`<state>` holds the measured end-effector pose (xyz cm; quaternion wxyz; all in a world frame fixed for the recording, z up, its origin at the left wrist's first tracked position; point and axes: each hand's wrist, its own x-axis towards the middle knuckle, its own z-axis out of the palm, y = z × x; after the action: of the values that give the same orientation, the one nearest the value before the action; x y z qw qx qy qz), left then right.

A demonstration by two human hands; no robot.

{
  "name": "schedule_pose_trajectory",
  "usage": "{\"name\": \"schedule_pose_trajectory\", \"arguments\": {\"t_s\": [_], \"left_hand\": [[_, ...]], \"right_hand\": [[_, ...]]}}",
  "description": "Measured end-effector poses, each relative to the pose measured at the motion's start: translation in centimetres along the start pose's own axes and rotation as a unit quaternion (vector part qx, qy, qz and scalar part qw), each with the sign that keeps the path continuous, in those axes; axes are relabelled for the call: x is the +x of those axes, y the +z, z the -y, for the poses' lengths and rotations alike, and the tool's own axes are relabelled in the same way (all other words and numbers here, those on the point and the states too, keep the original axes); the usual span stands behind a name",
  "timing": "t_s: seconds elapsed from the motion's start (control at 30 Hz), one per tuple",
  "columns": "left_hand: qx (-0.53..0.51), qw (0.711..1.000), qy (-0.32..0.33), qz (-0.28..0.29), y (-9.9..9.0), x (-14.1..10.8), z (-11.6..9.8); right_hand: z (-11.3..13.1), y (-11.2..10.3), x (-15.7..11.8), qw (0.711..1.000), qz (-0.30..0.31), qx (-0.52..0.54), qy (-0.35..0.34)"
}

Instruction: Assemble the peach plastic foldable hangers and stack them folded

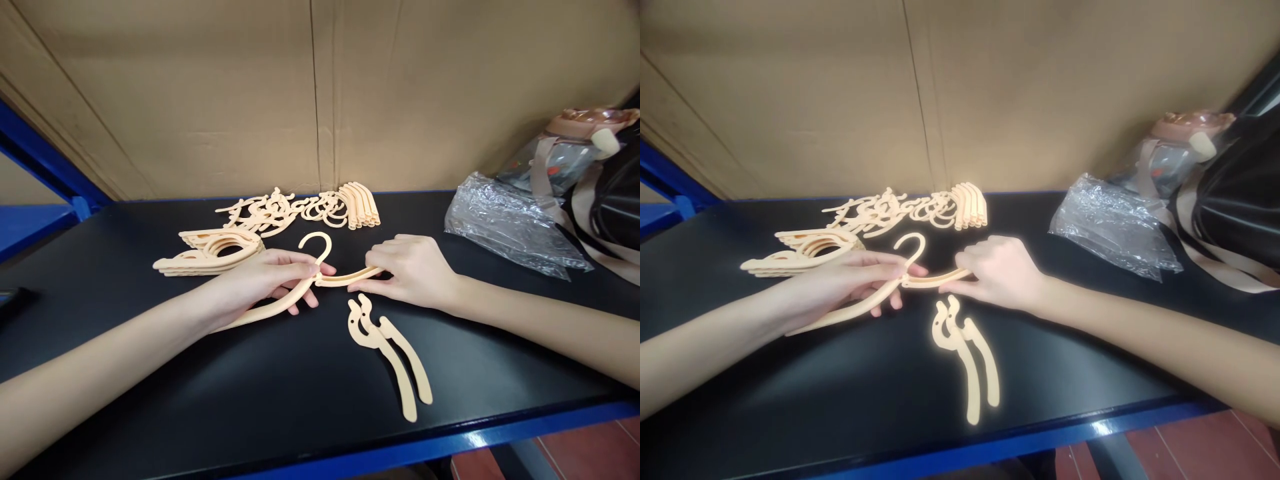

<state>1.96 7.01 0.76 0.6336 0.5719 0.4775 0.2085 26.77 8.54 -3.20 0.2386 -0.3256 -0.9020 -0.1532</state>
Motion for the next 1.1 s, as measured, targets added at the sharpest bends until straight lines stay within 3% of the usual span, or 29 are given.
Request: {"name": "schedule_pose_trajectory", "arguments": {"t_s": [0.23, 0.73, 1.1], "left_hand": [[-0.013, 1.0, 0.015, 0.0, 0.18, 0.41, 0.25], [0.013, 1.0, 0.022, 0.01, -0.11, 0.52, 0.18], [0.04, 0.999, 0.011, -0.012, 0.43, 0.39, -0.43]], "right_hand": [[-0.03, -0.09, -0.15, 1.0, -0.01, 0.008, -0.012], [-0.16, -0.14, 0.08, 0.984, 0.106, 0.119, 0.081], [-0.16, -0.31, 0.55, 0.973, 0.134, 0.153, 0.107]]}}
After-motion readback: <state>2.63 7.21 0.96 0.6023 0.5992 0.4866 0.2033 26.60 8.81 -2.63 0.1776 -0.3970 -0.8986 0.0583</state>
